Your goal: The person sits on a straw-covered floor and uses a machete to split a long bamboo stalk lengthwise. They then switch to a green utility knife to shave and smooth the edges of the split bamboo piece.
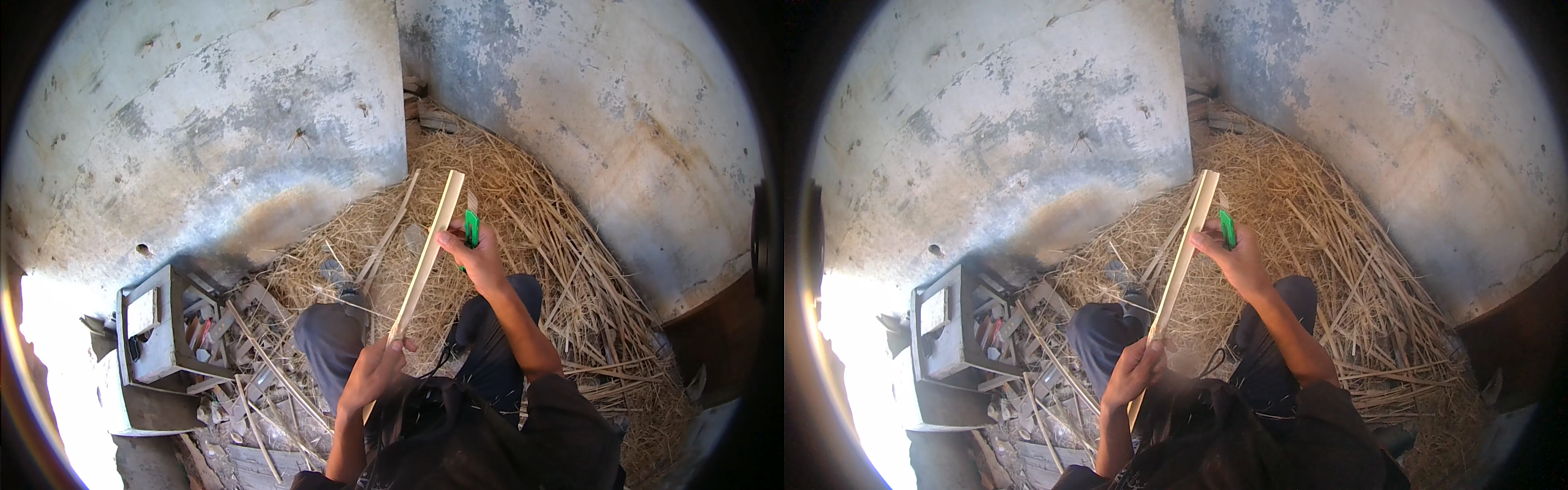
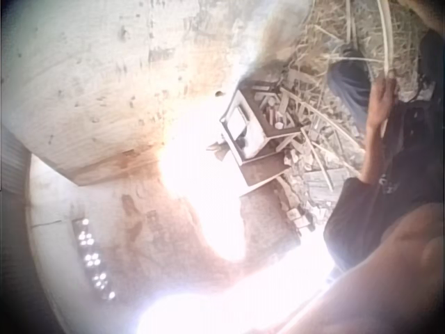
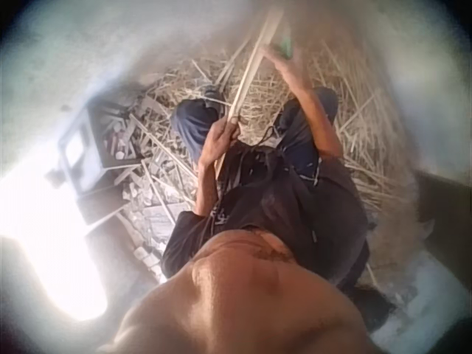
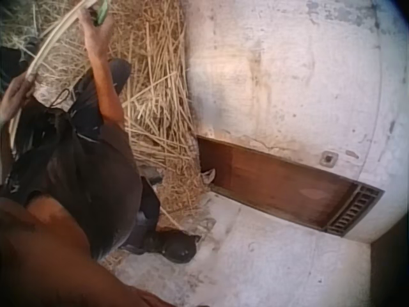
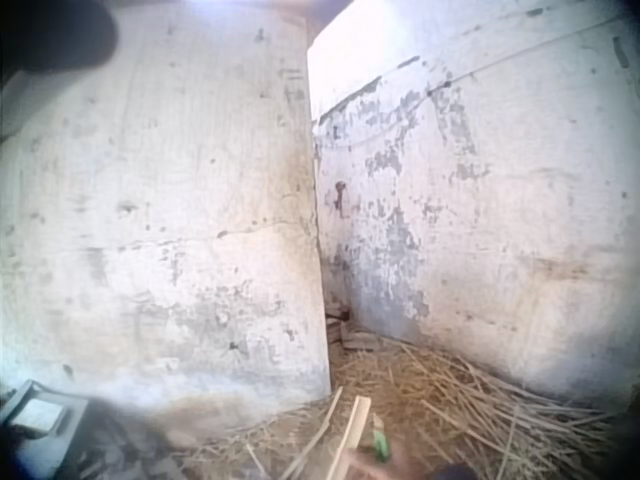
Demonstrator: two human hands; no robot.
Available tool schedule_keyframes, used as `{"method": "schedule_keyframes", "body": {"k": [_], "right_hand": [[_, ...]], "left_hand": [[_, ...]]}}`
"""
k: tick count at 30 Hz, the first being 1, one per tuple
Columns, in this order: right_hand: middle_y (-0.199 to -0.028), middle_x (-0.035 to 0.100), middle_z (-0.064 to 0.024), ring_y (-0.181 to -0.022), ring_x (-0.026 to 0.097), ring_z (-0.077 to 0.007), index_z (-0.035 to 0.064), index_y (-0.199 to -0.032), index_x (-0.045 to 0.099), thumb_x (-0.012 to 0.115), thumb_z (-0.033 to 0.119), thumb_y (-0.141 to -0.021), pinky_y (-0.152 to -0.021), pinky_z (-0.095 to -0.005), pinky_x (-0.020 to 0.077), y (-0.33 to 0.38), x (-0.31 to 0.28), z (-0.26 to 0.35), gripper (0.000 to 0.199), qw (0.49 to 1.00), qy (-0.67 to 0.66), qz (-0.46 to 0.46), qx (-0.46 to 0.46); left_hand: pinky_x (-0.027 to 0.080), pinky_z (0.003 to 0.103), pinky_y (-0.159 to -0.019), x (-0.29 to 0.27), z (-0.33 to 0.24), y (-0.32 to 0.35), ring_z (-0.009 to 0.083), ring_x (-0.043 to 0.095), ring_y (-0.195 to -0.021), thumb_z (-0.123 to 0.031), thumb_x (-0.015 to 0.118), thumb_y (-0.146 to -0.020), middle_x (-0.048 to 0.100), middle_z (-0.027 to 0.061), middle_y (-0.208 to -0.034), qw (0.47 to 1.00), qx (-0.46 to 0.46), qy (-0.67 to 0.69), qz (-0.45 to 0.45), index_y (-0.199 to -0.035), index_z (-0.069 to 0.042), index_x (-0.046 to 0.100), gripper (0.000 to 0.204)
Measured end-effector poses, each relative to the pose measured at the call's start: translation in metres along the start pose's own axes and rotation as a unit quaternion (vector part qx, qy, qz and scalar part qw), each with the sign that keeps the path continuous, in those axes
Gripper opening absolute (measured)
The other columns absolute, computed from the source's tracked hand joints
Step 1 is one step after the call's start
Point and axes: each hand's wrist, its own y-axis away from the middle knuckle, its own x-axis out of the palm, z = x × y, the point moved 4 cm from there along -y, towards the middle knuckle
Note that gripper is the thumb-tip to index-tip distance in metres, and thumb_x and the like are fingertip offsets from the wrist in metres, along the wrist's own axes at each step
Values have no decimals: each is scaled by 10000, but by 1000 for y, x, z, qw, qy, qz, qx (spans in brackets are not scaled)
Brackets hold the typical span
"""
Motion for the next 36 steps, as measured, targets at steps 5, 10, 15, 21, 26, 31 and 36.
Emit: {"method": "schedule_keyframes", "body": {"k": [5, 10, 15, 21, 26, 31, 36], "right_hand": [[-896, 766, -63, -689, 566, -46, 39, -1187, 763, 693, 285, -1053, -633, -250, 461, 1, -13, -4, 288, 998, 6, 30, 46], [-890, 764, -51, -643, 608, -112, 68, -1231, 710, 681, 316, -1052, -573, -297, 474, 14, -2, 8, 307, 986, 78, 58, -136], [-878, 745, -74, -745, 750, -261, 84, -1102, 726, 777, 369, -963, -638, -360, 566, 50, 27, 15, 321, 907, 312, 106, -261], [-810, 756, -56, -667, 737, -244, 79, -1014, 771, 826, 422, -908, -589, -349, 563, 63, 42, 17, 363, 868, 352, 116, -329], [-762, 723, -12, -613, 702, -214, 130, -983, 772, 814, 415, -913, -543, -349, 525, 63, 44, 19, 296, 868, 339, 95, -351], [-741, 715, -6, -589, 691, -200, 132, -970, 775, 818, 411, -910, -530, -343, 513, 64, 45, 28, 289, 863, 340, 88, -364], [-729, 713, 1, -574, 688, -182, 128, -952, 775, 834, 414, -897, -519, -330, 504, 65, 45, 32, 297, 855, 357, 77, -370]], "left_hand": [[320, 239, -566, 1, -4, 1, 14, 376, -636, -287, 433, -1183, 425, -95, -722, 1000, -2, 6, -18, -1170, -1, 645, 356], [372, 249, -610, 5, -28, 5, 30, 436, -673, -287, 459, -1173, 492, -71, -730, 989, 31, -87, -119, -1078, -3, 676, 369], [348, 240, -550, 9, -47, 7, 32, 409, -604, -330, 458, -1173, 467, -66, -689, 978, 71, -105, -164, -1061, -10, 657, 393], [314, 230, -507, 17, -58, 9, 26, 383, -562, -388, 465, -1169, 451, -71, -670, 982, 89, -87, -139, -1049, -23, 644, 425], [291, 226, -496, 20, -59, 12, 23, 365, -547, -401, 469, -1166, 441, -76, -664, 986, 89, -56, -129, -1030, -38, 631, 420], [269, 225, -481, 23, -65, 15, 24, 339, -524, -405, 461, -1167, 420, -79, -647, 991, 76, -13, -109, -1011, -46, 615, 421], [255, 229, -476, 23, -65, 16, 24, 331, -521, -413, 467, -1164, 414, -78, -642, 990, 77, -19, -115, -1001, -52, 609, 421]]}}
